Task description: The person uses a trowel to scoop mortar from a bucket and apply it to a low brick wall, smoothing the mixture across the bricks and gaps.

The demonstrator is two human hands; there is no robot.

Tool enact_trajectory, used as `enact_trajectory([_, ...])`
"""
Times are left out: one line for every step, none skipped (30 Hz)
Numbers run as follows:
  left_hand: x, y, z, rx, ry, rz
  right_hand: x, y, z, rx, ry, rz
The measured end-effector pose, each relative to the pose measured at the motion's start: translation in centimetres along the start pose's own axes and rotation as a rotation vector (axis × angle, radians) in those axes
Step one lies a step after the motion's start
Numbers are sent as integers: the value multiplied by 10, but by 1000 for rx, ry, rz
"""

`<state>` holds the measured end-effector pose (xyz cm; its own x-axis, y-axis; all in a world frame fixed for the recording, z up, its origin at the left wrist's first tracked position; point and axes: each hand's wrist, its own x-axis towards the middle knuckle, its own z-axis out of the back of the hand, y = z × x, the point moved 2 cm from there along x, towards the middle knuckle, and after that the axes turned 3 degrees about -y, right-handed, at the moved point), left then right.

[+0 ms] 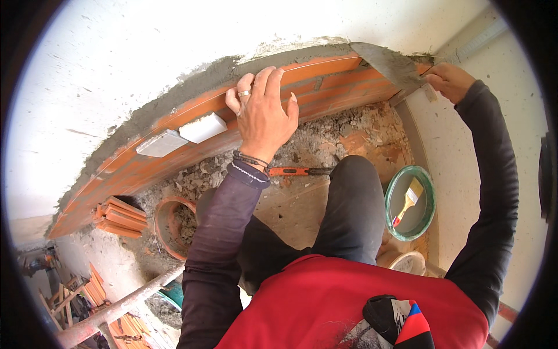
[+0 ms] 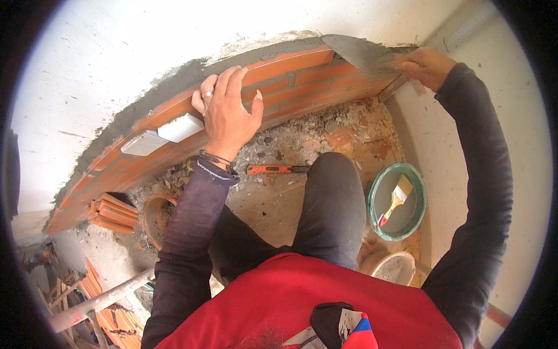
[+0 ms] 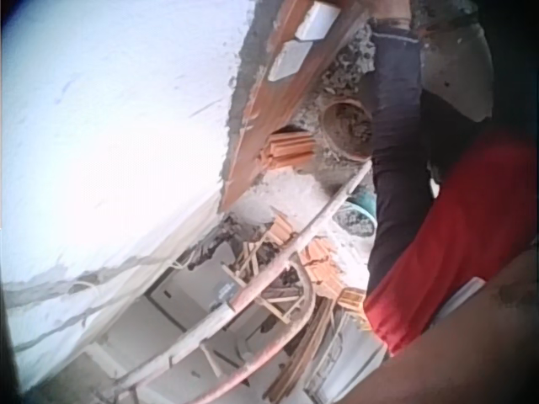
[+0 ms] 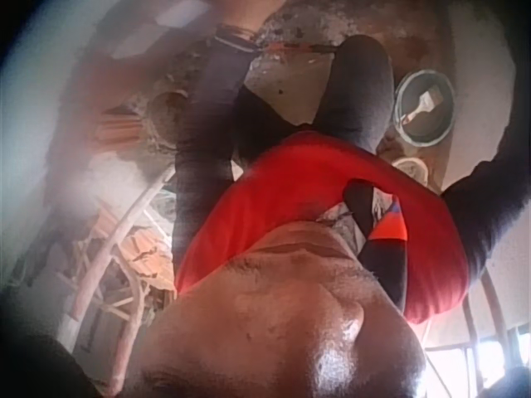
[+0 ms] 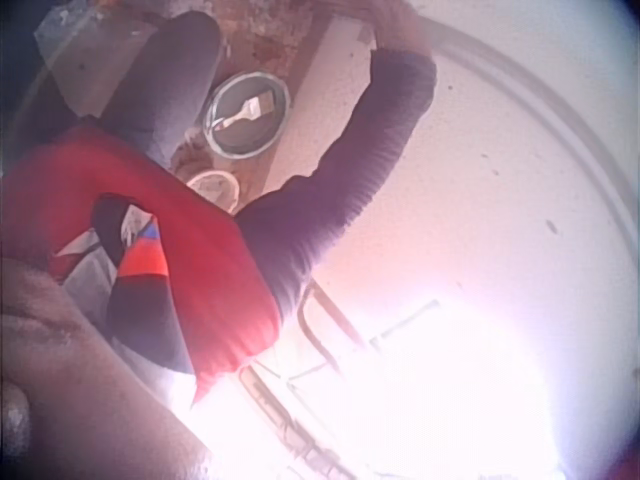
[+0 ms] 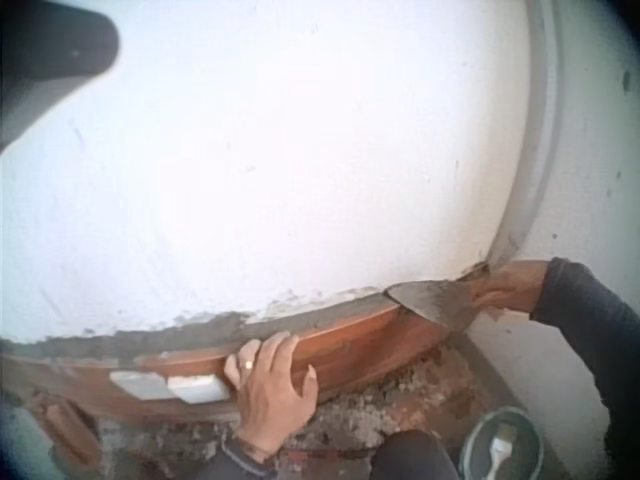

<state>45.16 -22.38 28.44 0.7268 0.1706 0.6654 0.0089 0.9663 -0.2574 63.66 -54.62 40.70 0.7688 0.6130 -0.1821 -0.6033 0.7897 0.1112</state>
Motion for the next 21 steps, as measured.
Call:
enact_trajectory([-1,-2,3,-26,-31,-3,-9,-7,1,-7,-60,33])
enact_trajectory([-3,-3,5,-51,-64,-5,-16,-8,1,-14,-121,67])
enact_trajectory([-8,-3,7,-120,-99,1,-20,4,-1,48,-155,43])
enact_trajectory([-13,-5,9,-190,-134,8,-27,21,-5,110,-189,20])
enact_trajectory([-21,-8,10,-262,-168,12,-35,41,-10,173,-221,-8])
enact_trajectory([-28,-9,13,-312,-180,15,-37,70,-10,153,-215,-7])
enact_trajectory([-36,-14,12,-361,-178,23,-34,83,-13,154,-199,26])
enact_trajectory([-46,-16,12,-417,-145,47,-30,93,-17,157,-181,63])
enact_trajectory([-56,-16,10,-473,-112,70,-26,100,-22,160,-163,98])
enact_trajectory([-67,-13,7,-496,-93,104,-21,104,-27,183,-148,82])
enact_trajectory([-79,-9,3,-524,-73,138,-22,106,-30,171,-167,74])
enact_trajectory([-89,-5,0,-546,-55,172,-23,108,-33,161,-187,71])
enact_trajectory([-99,2,-3,-579,-53,251,-25,109,-36,151,-207,68])
enact_trajectory([-109,10,-5,-614,-51,332,-30,109,-43,234,-201,23])
enact_trajectory([-115,19,-6,-645,-50,412,-39,107,-52,320,-196,-20])
enact_trajectory([-119,28,-7,-644,-111,442,-48,105,-63,405,-191,-65])
enact_trajectory([-118,35,-3,-632,-158,456,-59,102,-78,514,-186,-122])
enact_trajectory([-114,42,2,-619,-202,470,-71,100,-94,624,-179,-182])
enact_trajectory([-109,50,9,-604,-243,482,-83,98,-108,736,-172,-244])
enact_trajectory([-103,56,18,-607,-335,467,-99,98,-118,753,-168,-322])
enact_trajectory([-94,61,26,-619,-425,445,-116,96,-126,768,-173,-406])
